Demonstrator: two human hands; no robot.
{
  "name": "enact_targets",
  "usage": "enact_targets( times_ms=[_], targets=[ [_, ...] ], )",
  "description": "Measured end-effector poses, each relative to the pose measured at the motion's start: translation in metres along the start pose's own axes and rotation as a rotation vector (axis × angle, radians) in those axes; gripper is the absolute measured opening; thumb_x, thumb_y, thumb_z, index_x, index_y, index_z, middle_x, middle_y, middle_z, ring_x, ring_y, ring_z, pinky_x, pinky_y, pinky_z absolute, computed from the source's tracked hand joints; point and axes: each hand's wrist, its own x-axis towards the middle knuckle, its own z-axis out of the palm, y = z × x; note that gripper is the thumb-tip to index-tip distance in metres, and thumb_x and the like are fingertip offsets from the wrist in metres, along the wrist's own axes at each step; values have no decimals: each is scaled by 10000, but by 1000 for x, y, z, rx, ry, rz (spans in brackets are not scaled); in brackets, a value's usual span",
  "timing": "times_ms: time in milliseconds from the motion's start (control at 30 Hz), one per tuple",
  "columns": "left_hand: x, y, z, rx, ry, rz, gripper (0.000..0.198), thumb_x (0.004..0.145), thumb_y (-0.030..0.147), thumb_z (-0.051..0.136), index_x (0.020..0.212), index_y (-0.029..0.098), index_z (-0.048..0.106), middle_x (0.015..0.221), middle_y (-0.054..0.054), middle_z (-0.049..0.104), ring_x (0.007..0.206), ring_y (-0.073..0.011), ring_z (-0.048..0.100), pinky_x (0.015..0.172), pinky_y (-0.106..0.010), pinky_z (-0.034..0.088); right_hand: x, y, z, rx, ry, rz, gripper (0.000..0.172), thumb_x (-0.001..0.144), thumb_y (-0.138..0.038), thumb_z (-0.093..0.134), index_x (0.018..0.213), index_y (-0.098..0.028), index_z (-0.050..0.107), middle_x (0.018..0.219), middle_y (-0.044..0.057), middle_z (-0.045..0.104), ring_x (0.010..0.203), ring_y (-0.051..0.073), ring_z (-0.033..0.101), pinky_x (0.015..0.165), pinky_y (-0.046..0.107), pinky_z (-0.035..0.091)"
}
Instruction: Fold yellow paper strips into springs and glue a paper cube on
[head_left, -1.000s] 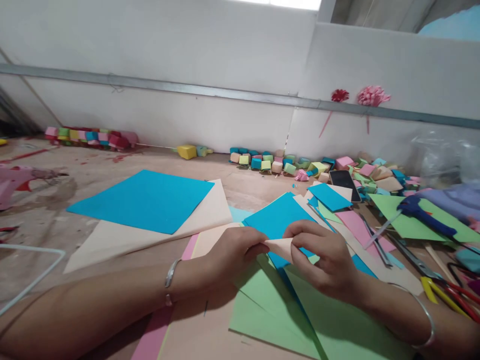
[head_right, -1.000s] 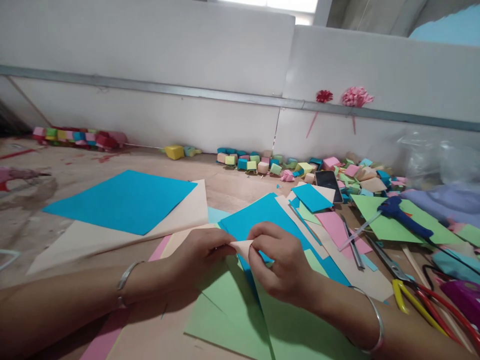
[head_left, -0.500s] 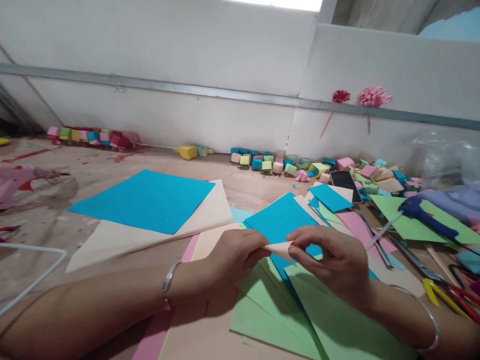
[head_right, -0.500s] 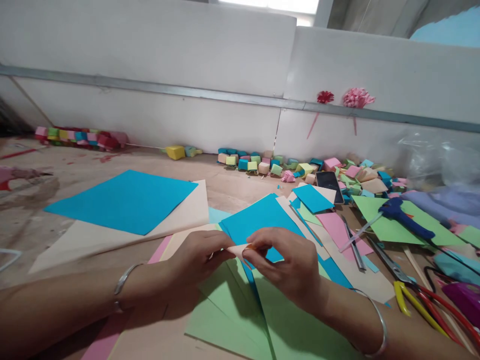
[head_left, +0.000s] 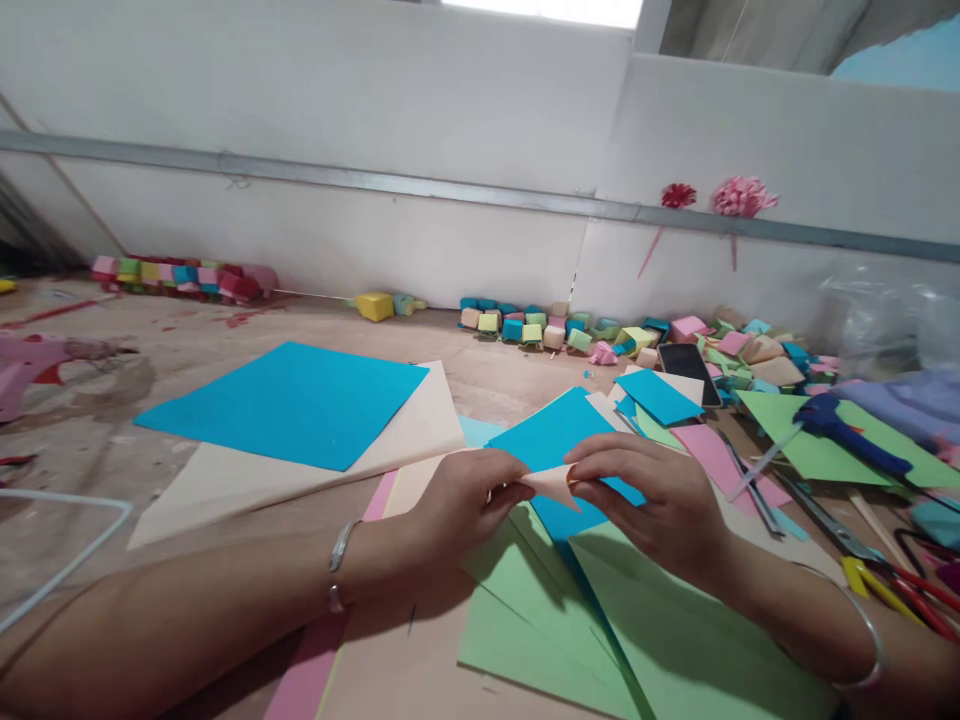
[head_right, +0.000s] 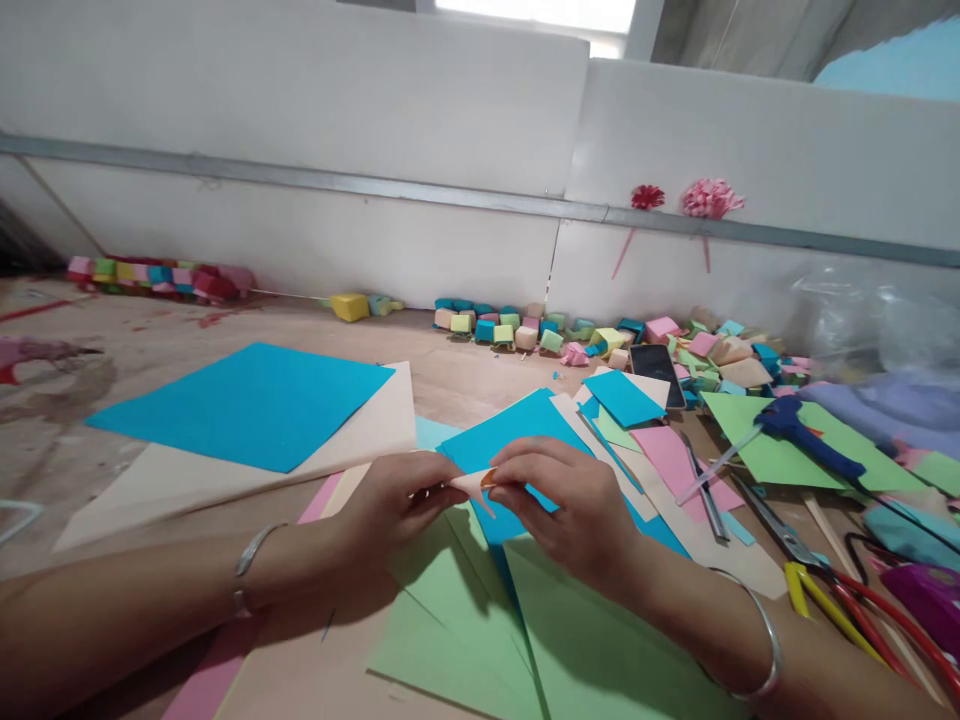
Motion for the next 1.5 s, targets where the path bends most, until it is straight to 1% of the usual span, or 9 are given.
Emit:
enact_targets(
  times_ms=[233, 533, 633, 733, 933, 1000, 1133, 1300, 1500],
  targets=[
    [0, -3, 0, 273, 55, 188, 303, 968, 285, 420, 739, 163, 578, 660, -13, 618, 571, -115, 521, 529, -216, 341, -5, -6, 4, -91, 29, -30, 124, 829, -92, 544, 775, -201, 568, 809, 58, 682, 746, 159, 656, 640, 259, 511],
    [-1, -5, 3, 115, -2, 75, 211, 924, 250, 497, 746, 160, 564, 662, 11, 589, 568, -97, 494, 535, -204, 329, -3, -9, 4, 24, 20, 75, 145, 854, -106, 527, 774, -207, 594, 828, 43, 689, 761, 147, 650, 663, 254, 512],
    [-1, -5, 3, 73, -21, -4, 182, 898, 229, 516, 736, 164, 566, 646, 19, 576, 557, -96, 479, 526, -205, 310, -4, -8, 2, 23, -24, 23, 64, 876, -189, 562, 889, -201, 624, 888, 64, 695, 855, 171, 654, 732, 276, 527],
    [0, -3, 2, 43, -23, -53, 188, 883, 217, 517, 704, 167, 548, 611, 29, 547, 538, -95, 457, 522, -210, 300, -6, -4, 5, -42, 15, -58, 138, 824, -234, 664, 941, -178, 618, 921, 89, 695, 905, 191, 652, 757, 280, 535],
    [3, 11, -7, 93, -18, 121, 139, 810, 196, 519, 674, 166, 527, 625, -3, 546, 629, -149, 464, 586, -264, 323, -7, -2, 10, -71, 67, -79, 110, 858, -72, 580, 890, -175, 602, 863, 61, 702, 831, 141, 665, 742, 232, 526],
    [2, 17, -9, -29, -76, 108, 81, 792, 174, 507, 722, 165, 546, 681, -12, 574, 670, -154, 493, 625, -270, 371, -7, -5, 11, -76, 69, -92, 104, 862, -76, 580, 886, -176, 595, 844, 54, 706, 816, 144, 669, 732, 232, 525],
    [-1, 26, -9, -429, -241, -64, 131, 842, 184, 469, 897, 163, 586, 845, -29, 647, 744, -139, 576, 669, -242, 454, -7, -13, 10, -63, 31, -125, 100, 875, -77, 565, 881, -175, 586, 818, 47, 708, 787, 142, 674, 713, 221, 522],
    [-1, 27, -6, -662, -300, -215, 148, 787, 124, 458, 782, 147, 605, 733, -11, 654, 700, -122, 607, 669, -220, 471, -10, -17, 12, -78, 49, -31, 102, 867, -118, 612, 944, -180, 587, 819, 24, 693, 717, 112, 649, 664, 197, 507],
    [0, 29, -6, -866, -394, -341, 97, 822, 203, 496, 795, 146, 570, 690, 9, 587, 648, -114, 590, 632, -227, 490, -8, -16, 9, 80, -30, 66, 113, 843, -162, 648, 943, -179, 598, 773, 9, 654, 663, 107, 595, 602, 206, 487]
  ],
)
